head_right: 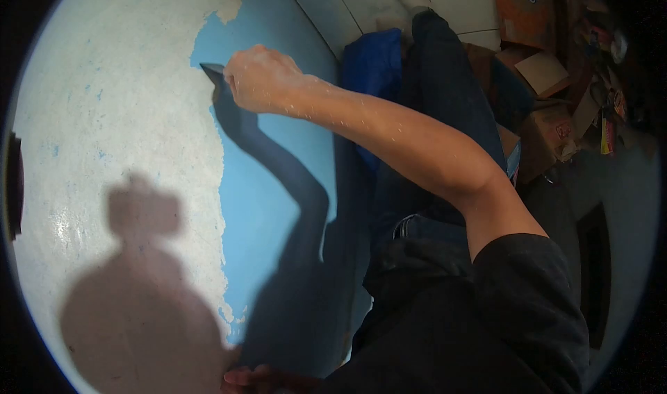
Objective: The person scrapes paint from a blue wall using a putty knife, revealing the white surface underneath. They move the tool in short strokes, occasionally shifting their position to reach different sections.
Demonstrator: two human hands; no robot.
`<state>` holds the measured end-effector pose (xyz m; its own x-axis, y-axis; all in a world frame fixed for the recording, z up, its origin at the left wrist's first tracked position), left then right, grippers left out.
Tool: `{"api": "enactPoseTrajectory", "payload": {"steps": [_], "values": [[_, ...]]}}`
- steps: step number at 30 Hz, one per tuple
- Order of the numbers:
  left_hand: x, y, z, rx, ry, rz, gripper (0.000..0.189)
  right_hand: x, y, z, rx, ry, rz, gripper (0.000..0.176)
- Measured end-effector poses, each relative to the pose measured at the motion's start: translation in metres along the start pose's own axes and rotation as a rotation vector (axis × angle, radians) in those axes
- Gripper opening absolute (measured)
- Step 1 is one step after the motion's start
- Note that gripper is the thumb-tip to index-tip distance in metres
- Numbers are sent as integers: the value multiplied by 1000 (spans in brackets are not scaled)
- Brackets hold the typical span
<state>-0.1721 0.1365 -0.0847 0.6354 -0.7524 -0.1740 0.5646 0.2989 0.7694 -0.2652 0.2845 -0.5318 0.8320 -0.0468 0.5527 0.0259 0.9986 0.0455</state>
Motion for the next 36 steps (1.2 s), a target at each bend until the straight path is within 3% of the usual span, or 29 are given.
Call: {"api": "enactPoseTrajectory", "payload": {"steps": [1, 2, 5, 6, 10, 13, 16, 20, 22, 23, 25, 26, 30, 31, 33, 35, 36], "values": [[0, -3, -2, -21, 18, -6, 60, -5, 3, 0, 13, -1, 31, 24], [-1, -5, -5, -21, 12, -8, 60, 4, 3, 5, 20, 141, -164, 24], [-5, -5, -7, -12, -3, 3, 60, 3, 2, 3, 45, 136, -164, 24], [-2, -4, -4, -2, 4, -9, 60, 2, 7, 2, -1, 8, -11, 23], [-10, -9, -13, 7, 0, 2, 60, 15, 8, 13, 18, 195, -169, 23], [-29, -12, -27, 316, -95, 51, 59, 4, 5, 8, 29, 156, -181, 24], [-10, -9, -13, 74, 17, -32, 58, -4, 11, 3, -1, 59, -11, 21], [-1, -3, -4, 21, -42, -10, 56, 9, 1, 19, 25, 174, -135, 17], [7, -1, 1, -70, -62, -8, 56, -12, 1, 7, -24, 41, -41, 17], [4, -1, 1, -25, -19, -3, 56, -20, 4, 2, -37, -21, -1, 17], [-17, -11, -19, 65, 77, -3, 57, -9, 10, 14, -24, 108, -116, 16], [-16, -13, -14, -43, 279, 32, 57, -3, 10, 19, -25, 168, -166, 17], [1, -1, 9, -124, 213, 49, 59, -11, 5, 8, -22, 89, -114, 16], [-1, -4, -4, -51, -4, -2, 60, -17, 7, 5, -11, 75, -93, 16], [-5, -6, -2, -109, 431, 59, 61, -17, 13, 9, 1, 79, -77, 17], [-7, -9, -2, -68, 430, 86, 62, 3, 11, 23, -4, 104, -68, 21], [-3, -8, 4, 1, 214, 72, 63, 0, 9, 18, 1, 193, -209, 25]]}}
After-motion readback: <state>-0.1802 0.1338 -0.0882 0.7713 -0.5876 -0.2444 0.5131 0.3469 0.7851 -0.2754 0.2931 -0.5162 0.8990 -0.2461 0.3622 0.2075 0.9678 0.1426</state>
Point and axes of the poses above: each hand's wrist, its own x-axis away from the middle knuckle, its own y-axis out of the back of the hand, z = x × y, the point moved 8 cm from there along -x, towards the middle knuckle, and after that the axes turned 1 degree about -z, right-handed, at the moved point
